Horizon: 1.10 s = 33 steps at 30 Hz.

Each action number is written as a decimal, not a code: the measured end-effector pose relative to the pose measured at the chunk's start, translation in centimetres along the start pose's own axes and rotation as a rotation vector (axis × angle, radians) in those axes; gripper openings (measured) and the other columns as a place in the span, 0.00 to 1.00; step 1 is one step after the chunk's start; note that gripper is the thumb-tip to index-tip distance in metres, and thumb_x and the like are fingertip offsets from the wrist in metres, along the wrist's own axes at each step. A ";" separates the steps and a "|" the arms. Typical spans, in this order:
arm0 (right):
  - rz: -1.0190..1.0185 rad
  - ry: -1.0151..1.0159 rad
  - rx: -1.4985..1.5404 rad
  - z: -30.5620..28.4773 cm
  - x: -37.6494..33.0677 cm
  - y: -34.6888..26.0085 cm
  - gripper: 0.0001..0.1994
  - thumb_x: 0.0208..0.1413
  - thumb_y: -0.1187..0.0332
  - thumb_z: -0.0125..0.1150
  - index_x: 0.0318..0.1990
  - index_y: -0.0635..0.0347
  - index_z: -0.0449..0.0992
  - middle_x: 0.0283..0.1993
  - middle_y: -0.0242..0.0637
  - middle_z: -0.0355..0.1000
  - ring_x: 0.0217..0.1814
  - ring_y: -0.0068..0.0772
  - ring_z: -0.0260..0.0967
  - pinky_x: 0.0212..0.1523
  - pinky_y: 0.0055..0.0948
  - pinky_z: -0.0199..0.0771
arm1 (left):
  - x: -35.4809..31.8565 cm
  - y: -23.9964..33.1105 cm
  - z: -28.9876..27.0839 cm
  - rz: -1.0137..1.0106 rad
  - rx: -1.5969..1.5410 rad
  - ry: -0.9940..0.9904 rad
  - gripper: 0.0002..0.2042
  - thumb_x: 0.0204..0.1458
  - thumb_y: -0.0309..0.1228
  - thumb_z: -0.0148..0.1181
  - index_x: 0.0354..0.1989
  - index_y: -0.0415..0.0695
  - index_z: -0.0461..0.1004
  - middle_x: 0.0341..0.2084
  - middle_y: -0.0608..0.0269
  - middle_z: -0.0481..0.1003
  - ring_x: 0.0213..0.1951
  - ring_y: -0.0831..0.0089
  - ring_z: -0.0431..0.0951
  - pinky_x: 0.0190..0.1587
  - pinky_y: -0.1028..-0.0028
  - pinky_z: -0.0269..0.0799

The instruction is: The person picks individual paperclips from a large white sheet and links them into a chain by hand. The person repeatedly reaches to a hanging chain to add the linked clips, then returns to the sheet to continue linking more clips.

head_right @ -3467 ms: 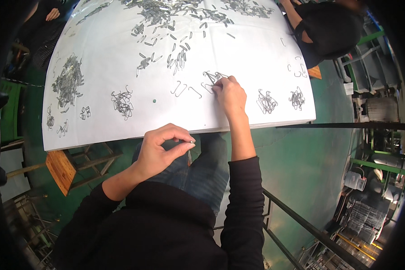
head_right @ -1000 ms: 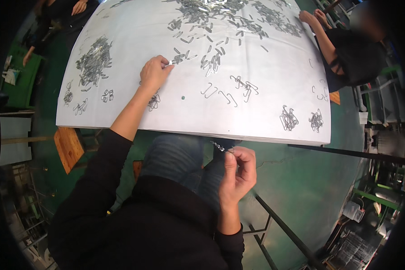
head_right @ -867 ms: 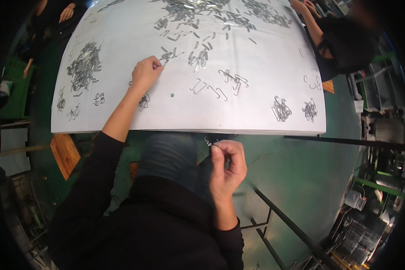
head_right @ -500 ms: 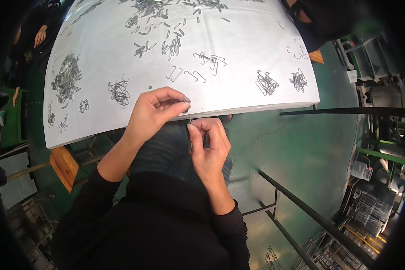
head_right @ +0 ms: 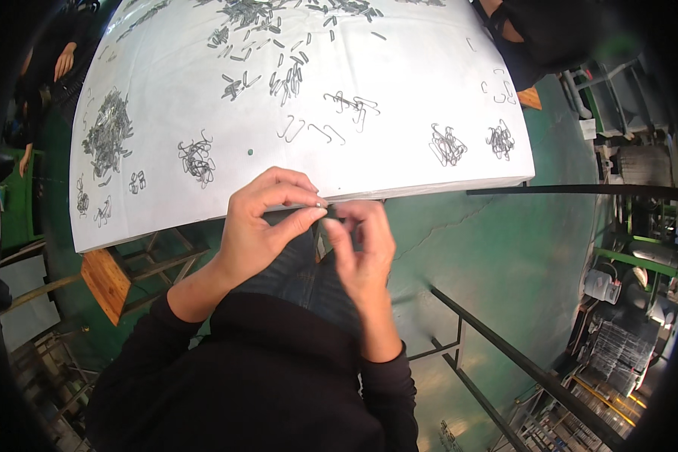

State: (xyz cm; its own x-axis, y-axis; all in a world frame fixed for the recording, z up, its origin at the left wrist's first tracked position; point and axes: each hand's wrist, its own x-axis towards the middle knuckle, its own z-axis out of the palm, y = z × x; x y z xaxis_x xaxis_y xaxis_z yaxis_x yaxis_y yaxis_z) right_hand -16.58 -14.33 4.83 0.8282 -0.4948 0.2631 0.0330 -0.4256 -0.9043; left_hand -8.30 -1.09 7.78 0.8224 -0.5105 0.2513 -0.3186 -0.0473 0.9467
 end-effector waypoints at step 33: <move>0.469 -0.170 0.513 -2.3 2.2 -1.7 0.05 0.56 0.72 0.59 0.36 0.63 0.75 0.32 0.29 0.72 0.26 0.12 0.62 0.22 0.13 0.57 | -2.0 0.0 0.4 0.017 0.042 -0.011 0.07 0.44 0.19 0.63 0.32 0.40 0.78 0.28 0.62 0.78 0.30 0.74 0.75 0.32 0.77 0.70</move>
State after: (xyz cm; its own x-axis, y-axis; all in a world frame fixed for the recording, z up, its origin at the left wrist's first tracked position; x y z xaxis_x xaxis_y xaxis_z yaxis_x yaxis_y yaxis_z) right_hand -16.06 -16.43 7.69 0.8942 -0.3954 -0.2101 -0.1233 0.2336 -0.9645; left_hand -10.11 -0.37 7.18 0.8115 -0.5207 0.2653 -0.3527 -0.0744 0.9328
